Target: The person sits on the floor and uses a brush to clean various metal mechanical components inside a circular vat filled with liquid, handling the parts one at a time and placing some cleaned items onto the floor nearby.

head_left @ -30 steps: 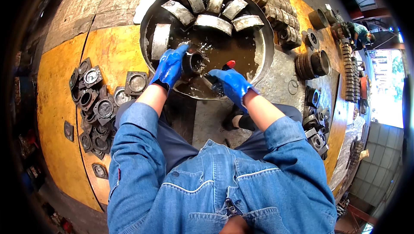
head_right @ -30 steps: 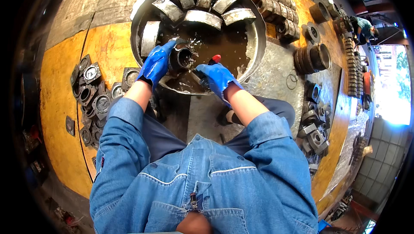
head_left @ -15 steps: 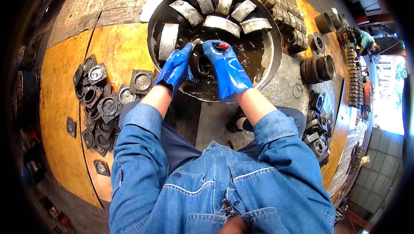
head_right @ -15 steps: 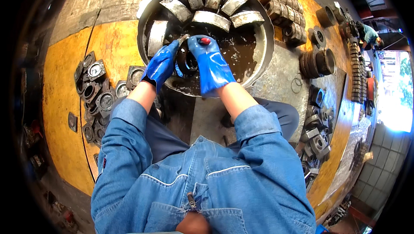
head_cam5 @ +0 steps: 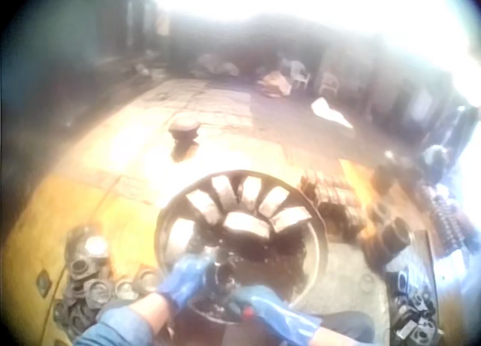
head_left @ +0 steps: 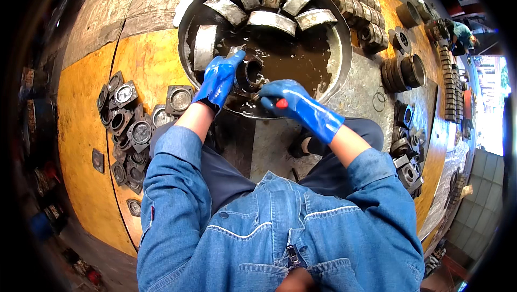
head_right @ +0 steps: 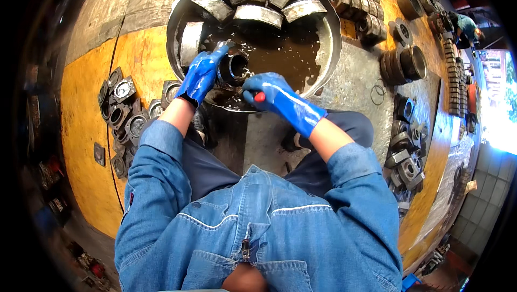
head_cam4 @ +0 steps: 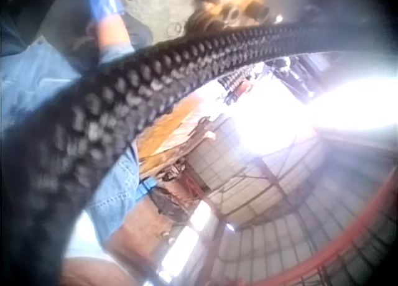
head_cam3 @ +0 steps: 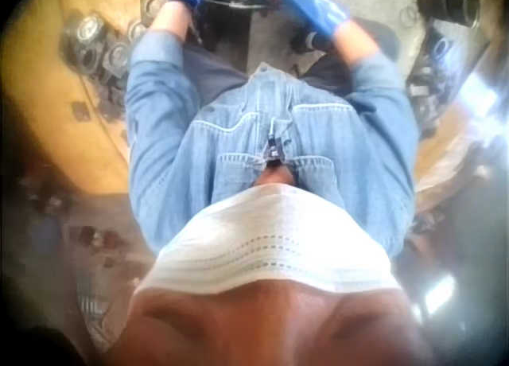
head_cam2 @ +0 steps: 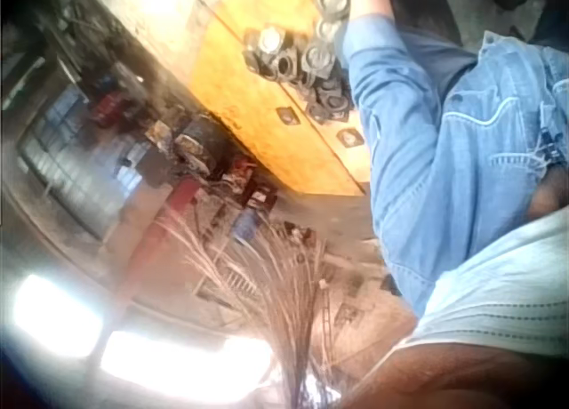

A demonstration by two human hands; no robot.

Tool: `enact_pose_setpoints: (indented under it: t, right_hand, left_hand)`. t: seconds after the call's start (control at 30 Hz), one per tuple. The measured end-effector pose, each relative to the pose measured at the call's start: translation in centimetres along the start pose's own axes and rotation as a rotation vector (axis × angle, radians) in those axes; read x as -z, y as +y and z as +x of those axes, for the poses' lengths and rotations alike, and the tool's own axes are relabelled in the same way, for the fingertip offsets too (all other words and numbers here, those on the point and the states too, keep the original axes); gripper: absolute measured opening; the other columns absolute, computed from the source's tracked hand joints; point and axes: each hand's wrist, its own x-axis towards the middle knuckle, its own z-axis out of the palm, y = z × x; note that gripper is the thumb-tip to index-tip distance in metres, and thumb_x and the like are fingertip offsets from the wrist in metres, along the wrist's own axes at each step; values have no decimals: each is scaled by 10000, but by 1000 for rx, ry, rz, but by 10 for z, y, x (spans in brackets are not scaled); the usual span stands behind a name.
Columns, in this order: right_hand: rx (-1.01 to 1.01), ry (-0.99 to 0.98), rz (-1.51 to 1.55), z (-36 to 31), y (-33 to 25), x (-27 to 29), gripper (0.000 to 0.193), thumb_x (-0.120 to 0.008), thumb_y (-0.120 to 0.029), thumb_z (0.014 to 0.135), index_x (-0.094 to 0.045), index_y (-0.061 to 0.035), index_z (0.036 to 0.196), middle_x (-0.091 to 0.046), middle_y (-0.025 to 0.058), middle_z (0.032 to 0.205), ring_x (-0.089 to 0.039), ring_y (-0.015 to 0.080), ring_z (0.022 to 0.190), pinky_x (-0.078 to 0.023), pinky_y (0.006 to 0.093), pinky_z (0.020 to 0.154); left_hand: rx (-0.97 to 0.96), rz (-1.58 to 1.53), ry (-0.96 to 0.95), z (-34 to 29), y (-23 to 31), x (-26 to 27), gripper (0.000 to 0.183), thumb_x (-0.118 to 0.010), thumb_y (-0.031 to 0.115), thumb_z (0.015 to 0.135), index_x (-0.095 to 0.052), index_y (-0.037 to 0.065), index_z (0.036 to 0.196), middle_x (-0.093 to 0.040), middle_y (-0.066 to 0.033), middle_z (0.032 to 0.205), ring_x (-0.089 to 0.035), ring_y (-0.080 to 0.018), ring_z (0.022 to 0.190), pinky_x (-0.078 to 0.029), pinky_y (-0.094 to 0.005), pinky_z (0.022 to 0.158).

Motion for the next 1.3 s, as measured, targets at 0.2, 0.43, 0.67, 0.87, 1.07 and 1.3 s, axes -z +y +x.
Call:
enact_pose_setpoints:
  t: [0.2, 0.43, 0.67, 0.87, 1.07, 1.3]
  right_hand:
    - [-1081, 145, 441, 11, 6, 33, 306, -661, -358, 964, -756, -74, 897, -749, 67, 812, -692, 187, 745, -550, 357, 735]
    - [-1061, 533, 1374, 5, 52, -5, 370, -721, -291, 1040, -643, -115, 1356, -701, 14, 1152, -691, 146, 923, -576, 287, 817]
    - [-979, 760, 1478, 27, 57, -42, 486, -754, -169, 1008, -602, -97, 1464, -726, 42, 1146, -677, 177, 954, -550, 339, 833]
    - [-935, 1019, 1508, 12, 49, -29, 188, -766, -188, 979, -754, -66, 1121, -671, -1, 896, -561, 121, 762, -469, 330, 688]
    - [-978, 744, 1211, -29, 67, 31, 494, -762, -296, 1005, -651, -59, 1424, -746, 66, 1080, -681, 134, 840, -561, 304, 771]
    - [-356, 351, 1083, -17, 32, 14, 332, -758, -223, 982, -748, -91, 1287, -780, 109, 1211, -765, 221, 1024, -622, 332, 905]
  left_hand:
    - [193, 126, 67, 3, 42, 1, 766, -702, 646, 924, -741, -56, 1229, -739, -315, 1199, -687, -447, 1189, -506, -476, 1023]
    - [84, -264, -193, 44, 51, -27, 458, -698, 364, 997, -782, -37, 1202, -794, -140, 1158, -717, -189, 1089, -539, -323, 962]
    - [272, -341, -167, 56, 55, -74, 330, -781, 266, 922, -779, -33, 1062, -778, -82, 996, -702, -158, 866, -563, -310, 788]
    - [232, -68, -120, 43, 99, -86, 653, -870, 364, 816, -686, -63, 1274, -779, -178, 1141, -748, -246, 1016, -592, -364, 919]
    - [20, 252, -56, 23, 89, -84, 952, -913, 427, 718, -565, -24, 1481, -698, -269, 1347, -695, -328, 1235, -549, -411, 1070]
    - [6, 222, -263, -11, 71, -37, 986, -907, 319, 717, -486, -57, 1525, -702, -265, 1358, -695, -330, 1263, -537, -379, 1084]
